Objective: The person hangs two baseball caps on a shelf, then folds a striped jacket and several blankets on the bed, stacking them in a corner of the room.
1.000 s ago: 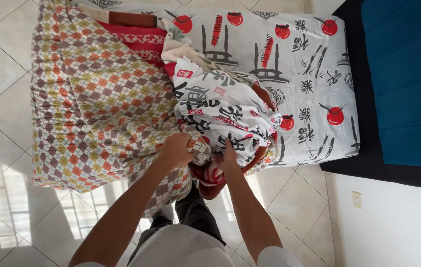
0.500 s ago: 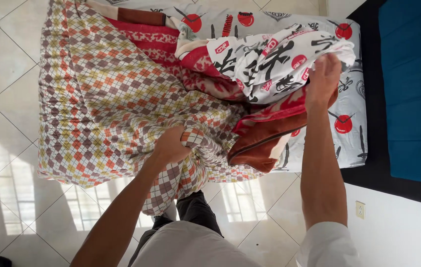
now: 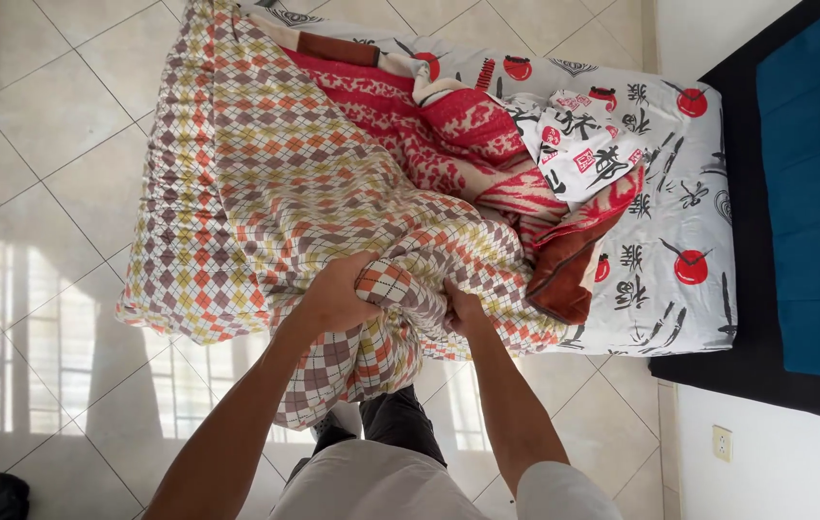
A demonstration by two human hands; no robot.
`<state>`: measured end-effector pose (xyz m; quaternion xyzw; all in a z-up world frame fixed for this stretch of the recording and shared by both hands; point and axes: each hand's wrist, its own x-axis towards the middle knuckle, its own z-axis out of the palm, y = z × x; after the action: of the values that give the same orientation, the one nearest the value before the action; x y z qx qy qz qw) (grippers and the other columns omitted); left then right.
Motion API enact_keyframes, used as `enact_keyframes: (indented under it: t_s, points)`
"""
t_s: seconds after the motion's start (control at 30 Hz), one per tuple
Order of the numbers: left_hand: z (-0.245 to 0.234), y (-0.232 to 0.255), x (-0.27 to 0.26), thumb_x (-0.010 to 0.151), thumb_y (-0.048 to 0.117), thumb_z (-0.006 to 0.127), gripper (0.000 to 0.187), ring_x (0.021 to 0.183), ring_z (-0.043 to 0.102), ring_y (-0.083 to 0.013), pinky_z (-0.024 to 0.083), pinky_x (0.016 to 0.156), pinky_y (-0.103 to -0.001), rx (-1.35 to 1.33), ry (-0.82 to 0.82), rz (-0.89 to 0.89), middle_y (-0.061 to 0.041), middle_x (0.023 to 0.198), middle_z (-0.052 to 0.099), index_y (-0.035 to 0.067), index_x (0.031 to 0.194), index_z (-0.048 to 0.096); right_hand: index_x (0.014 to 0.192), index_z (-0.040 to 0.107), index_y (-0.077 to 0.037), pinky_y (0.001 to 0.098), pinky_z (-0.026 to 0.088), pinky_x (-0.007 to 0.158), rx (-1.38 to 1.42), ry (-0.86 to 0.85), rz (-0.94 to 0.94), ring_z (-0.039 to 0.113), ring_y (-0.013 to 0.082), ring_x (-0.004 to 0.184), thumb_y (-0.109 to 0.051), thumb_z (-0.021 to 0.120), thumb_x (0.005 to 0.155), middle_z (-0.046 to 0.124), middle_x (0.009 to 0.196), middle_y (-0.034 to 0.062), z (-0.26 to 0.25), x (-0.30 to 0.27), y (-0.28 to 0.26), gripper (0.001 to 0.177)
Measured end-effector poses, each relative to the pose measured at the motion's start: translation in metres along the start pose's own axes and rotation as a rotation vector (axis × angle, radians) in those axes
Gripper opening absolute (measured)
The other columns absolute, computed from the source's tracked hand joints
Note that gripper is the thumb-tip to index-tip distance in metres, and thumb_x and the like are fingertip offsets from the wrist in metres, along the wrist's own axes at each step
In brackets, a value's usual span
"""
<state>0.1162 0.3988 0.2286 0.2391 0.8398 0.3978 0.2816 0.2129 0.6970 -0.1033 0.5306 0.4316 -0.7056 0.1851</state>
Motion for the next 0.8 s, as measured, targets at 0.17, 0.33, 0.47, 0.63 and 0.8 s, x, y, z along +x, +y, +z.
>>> enact_keyframes:
  t_s: [0.17,0.33,0.47,0.63,0.8]
  points:
    - [-0.034,0.001,-0.064,0.061,0.015,0.088,0.051,0.087,0.072,-0.0274,0.055,0.081,-0.041,-0.122,0.083,0.054,-0.012,0.094,0.073,0.006,0.105,0.065,0.075,0.049,-0.016,0.0238,0.027,0.047,0.152,-0.379,-0.059,0.032,0.0069,0.050,-0.030,0.063,0.103,0.043,0.061,-0.0078,0.041,-0.051,0.012,0.035]
    - [-0.068,-0.028,-0.112,0.059,0.013,0.089,0.049,0.092,0.068,-0.0309,0.053,0.083,-0.044,0.010,0.247,0.020,-0.013,0.097,0.067,0.005,0.098,0.060,0.070,0.050,-0.020,0.0240,0.021,0.042,0.234,-0.327,-0.359,0.028,0.0055,0.047,-0.017,0.059,0.096,0.037,0.057,-0.0086,0.088,-0.146,0.006,0.028]
    - [-0.077,-0.084,-0.130,0.057,0.015,0.091,0.055,0.103,0.060,-0.0358,0.049,0.091,-0.048,0.199,0.444,0.001,-0.016,0.101,0.063,0.004,0.099,0.058,0.065,0.047,-0.013,0.0297,0.026,0.041,0.154,-0.226,-0.650,0.030,0.0097,0.045,-0.014,0.060,0.094,0.038,0.054,-0.0043,0.137,-0.233,-0.003,0.032]
    - [-0.071,-0.153,-0.144,0.067,0.027,0.090,0.075,0.126,0.049,-0.0400,0.039,0.108,-0.053,0.342,0.360,-0.256,-0.017,0.130,0.055,0.005,0.125,0.048,0.071,0.054,-0.006,0.0260,0.029,0.051,0.142,-0.451,-0.982,0.038,0.0070,0.053,-0.008,0.063,0.096,0.046,0.059,-0.0030,0.202,-0.284,-0.010,0.026]
    - [-0.081,-0.093,-0.175,0.073,0.041,0.092,0.109,0.146,0.022,-0.0388,0.020,0.116,-0.059,0.169,0.250,-0.158,-0.017,0.157,0.024,0.020,0.152,0.021,0.077,0.064,-0.002,0.0247,0.032,0.054,-0.247,-0.642,-1.220,0.041,0.0065,0.056,-0.010,0.065,0.097,0.050,0.064,-0.0009,0.281,-0.334,0.010,0.021]
